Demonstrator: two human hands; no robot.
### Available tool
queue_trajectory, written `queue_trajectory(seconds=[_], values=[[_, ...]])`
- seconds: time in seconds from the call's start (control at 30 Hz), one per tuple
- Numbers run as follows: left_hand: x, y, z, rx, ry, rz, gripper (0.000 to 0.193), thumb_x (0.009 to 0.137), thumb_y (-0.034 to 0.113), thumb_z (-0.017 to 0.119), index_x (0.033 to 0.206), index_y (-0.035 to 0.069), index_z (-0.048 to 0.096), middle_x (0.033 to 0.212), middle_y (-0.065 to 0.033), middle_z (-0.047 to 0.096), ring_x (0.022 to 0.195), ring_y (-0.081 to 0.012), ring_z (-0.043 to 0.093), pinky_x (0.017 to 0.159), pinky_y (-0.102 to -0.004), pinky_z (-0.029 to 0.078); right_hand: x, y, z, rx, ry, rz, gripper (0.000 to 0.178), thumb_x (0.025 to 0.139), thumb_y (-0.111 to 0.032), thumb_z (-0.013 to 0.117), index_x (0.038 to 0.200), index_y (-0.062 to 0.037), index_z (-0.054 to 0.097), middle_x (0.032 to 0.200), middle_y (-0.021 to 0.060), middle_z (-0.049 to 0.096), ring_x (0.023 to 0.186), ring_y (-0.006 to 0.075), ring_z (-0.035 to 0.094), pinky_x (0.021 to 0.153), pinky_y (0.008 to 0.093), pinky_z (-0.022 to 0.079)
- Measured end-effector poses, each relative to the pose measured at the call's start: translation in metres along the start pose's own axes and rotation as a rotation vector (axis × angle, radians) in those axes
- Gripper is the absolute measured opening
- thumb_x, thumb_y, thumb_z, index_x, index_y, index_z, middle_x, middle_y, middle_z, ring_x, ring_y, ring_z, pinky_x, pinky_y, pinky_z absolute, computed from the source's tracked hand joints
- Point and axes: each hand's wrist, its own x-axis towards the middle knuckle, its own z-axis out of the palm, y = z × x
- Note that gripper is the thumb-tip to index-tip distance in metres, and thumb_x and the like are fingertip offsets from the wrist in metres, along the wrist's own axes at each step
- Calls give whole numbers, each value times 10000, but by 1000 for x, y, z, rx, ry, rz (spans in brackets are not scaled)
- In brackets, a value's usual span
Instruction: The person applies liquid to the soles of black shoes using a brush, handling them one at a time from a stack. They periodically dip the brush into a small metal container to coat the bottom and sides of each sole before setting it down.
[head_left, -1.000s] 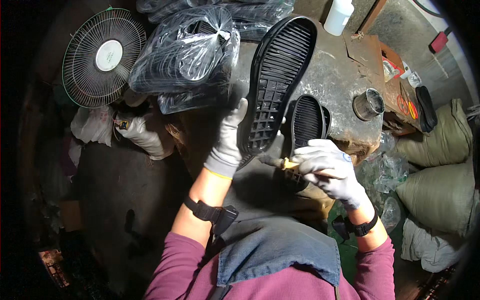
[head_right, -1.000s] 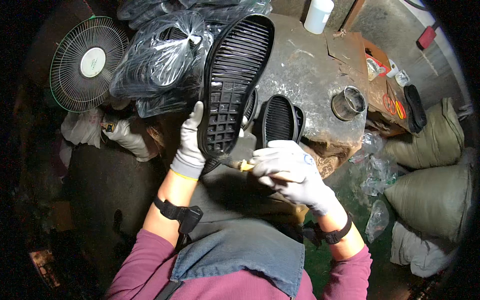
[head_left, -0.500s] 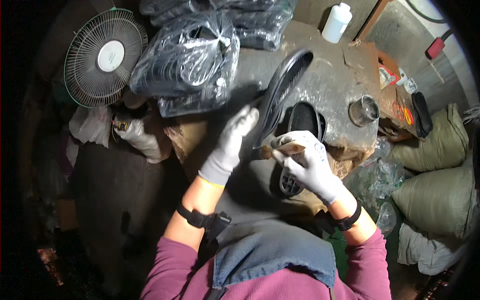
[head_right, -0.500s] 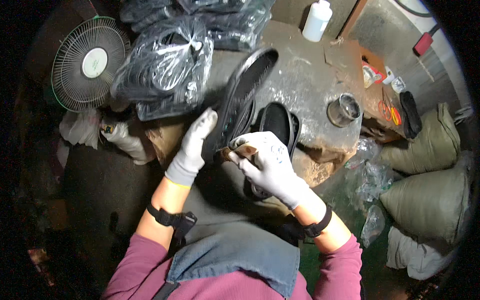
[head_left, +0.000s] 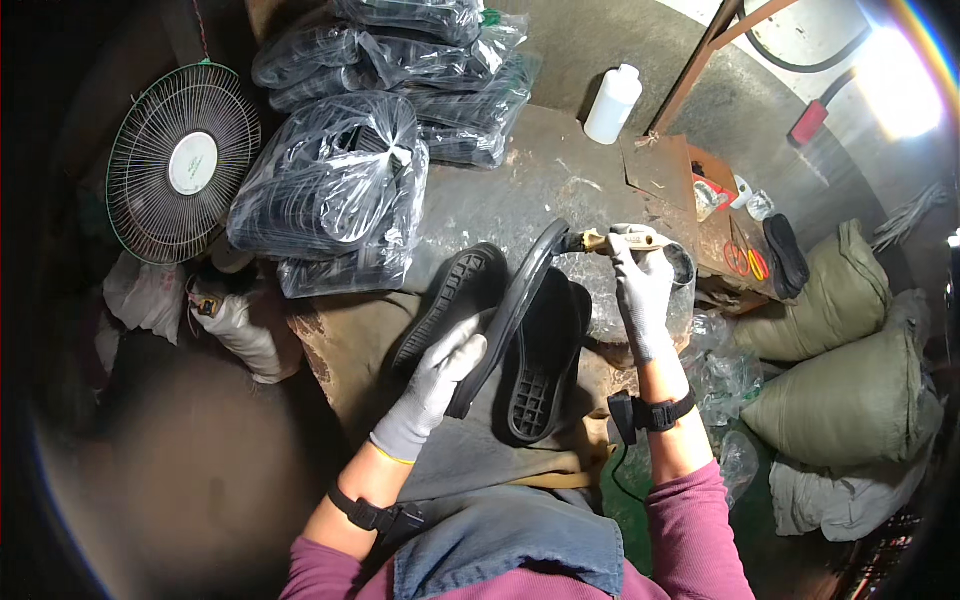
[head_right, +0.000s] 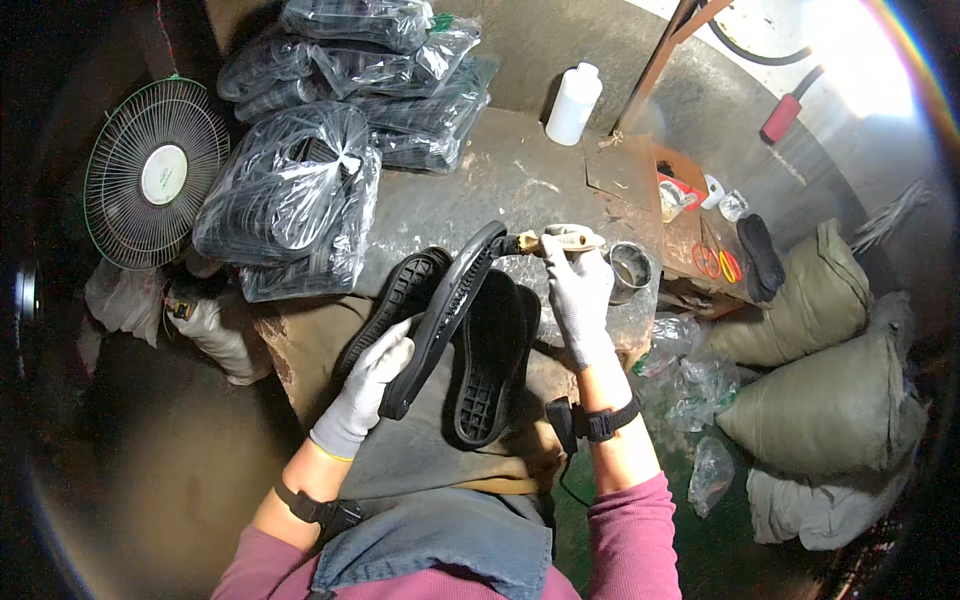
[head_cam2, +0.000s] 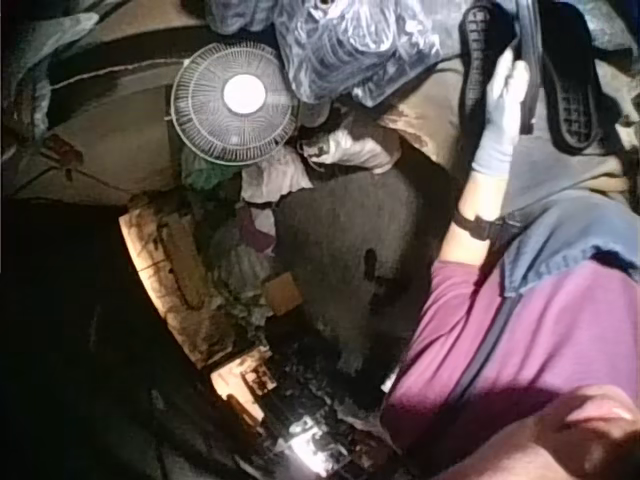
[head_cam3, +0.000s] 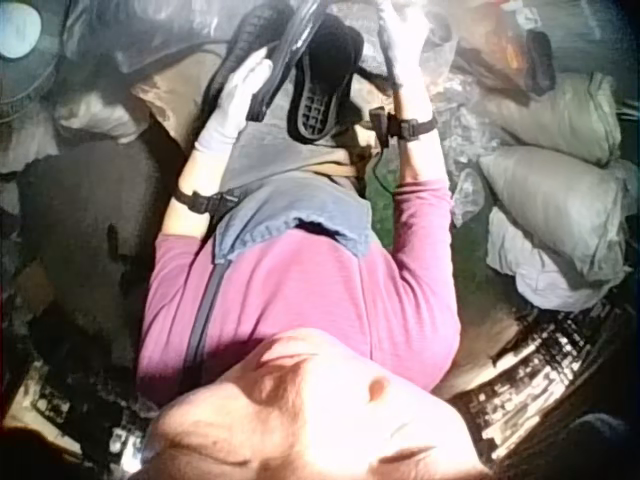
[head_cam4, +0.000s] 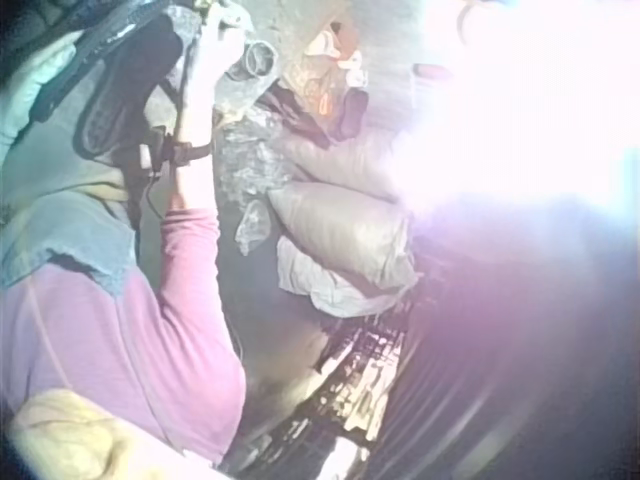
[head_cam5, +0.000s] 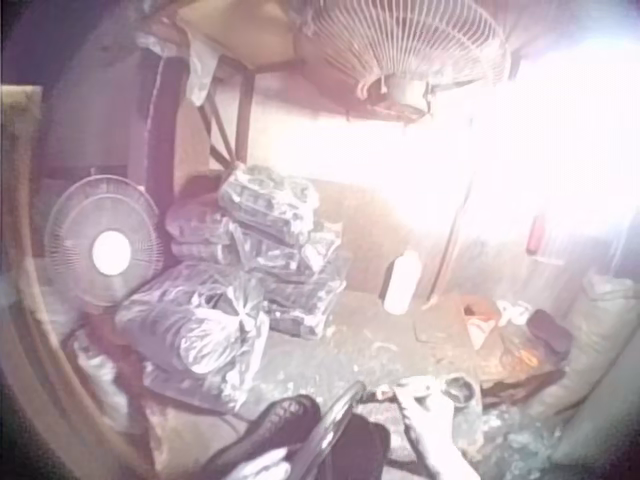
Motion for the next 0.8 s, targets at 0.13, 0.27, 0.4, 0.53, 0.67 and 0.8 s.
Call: queue_trajectory(seconds=[0.13, 0.27, 0.4, 0.53, 0.67, 0.8], values=[[2, 15, 5, -93, 26, -42, 484, 1026, 173, 519, 1442, -49, 409, 1380, -99, 519, 1249, -137, 504, 1078, -274, 403, 8, 1, -8, -77, 31, -69, 151, 921, -140, 677, 996, -10, 664, 947, 84, 680, 862, 147, 626, 804, 283, 492], [-2, 33, 4, -155, -80, -40, 454, 1038, 198, 488, 1428, -29, 439, 1334, -66, 552, 1197, -115, 529, 1038, -263, 424, 11, -33, -22, 57, 17, 32, 155, 921, -122, 627, 1032, -17, 652, 926, 77, 646, 862, 137, 599, 800, 288, 476], [-4, 39, 9, -132, -95, -64, 427, 1050, 214, 449, 1416, -7, 456, 1271, -44, 593, 1126, -87, 567, 978, -241, 455, 4, -61, -21, -350, -426, -326, 502, 780, -141, 643, 1277, -75, 602, 832, 138, 665, 676, 217, 564, 701, 308, 468], [-5, 35, 12, -48, -86, -66, 411, 1054, 206, 437, 1409, 0, 462, 1251, -49, 613, 1097, -80, 593, 950, -229, 473, -4, -65, -3, -753, -681, -364, 857, 746, -195, 671, 1531, -136, 332, 716, 121, 626, 702, 298, 583, 750, 410, 462], [-7, 36, 17, -83, -56, -103, 395, 1054, 188, 438, 1400, 0, 471, 1243, -49, 615, 1080, -83, 599, 952, -237, 475, -15, -69, -4, -820, -713, -433, 911, 761, -247, 715, 1550, -126, 277, 708, 114, 618, 690, 297, 591, 753, 395, 457], [-9, 41, 18, -81, -45, -108, 405, 1050, 195, 434, 1399, -5, 472, 1239, -54, 614, 1082, -89, 596, 953, -246, 475, -32, -78, 4, -746, -770, -503, 899, 744, -237, 717, 1534, -105, 307, 686, 100, 613, 674, 278, 618, 737, 392, 455]])
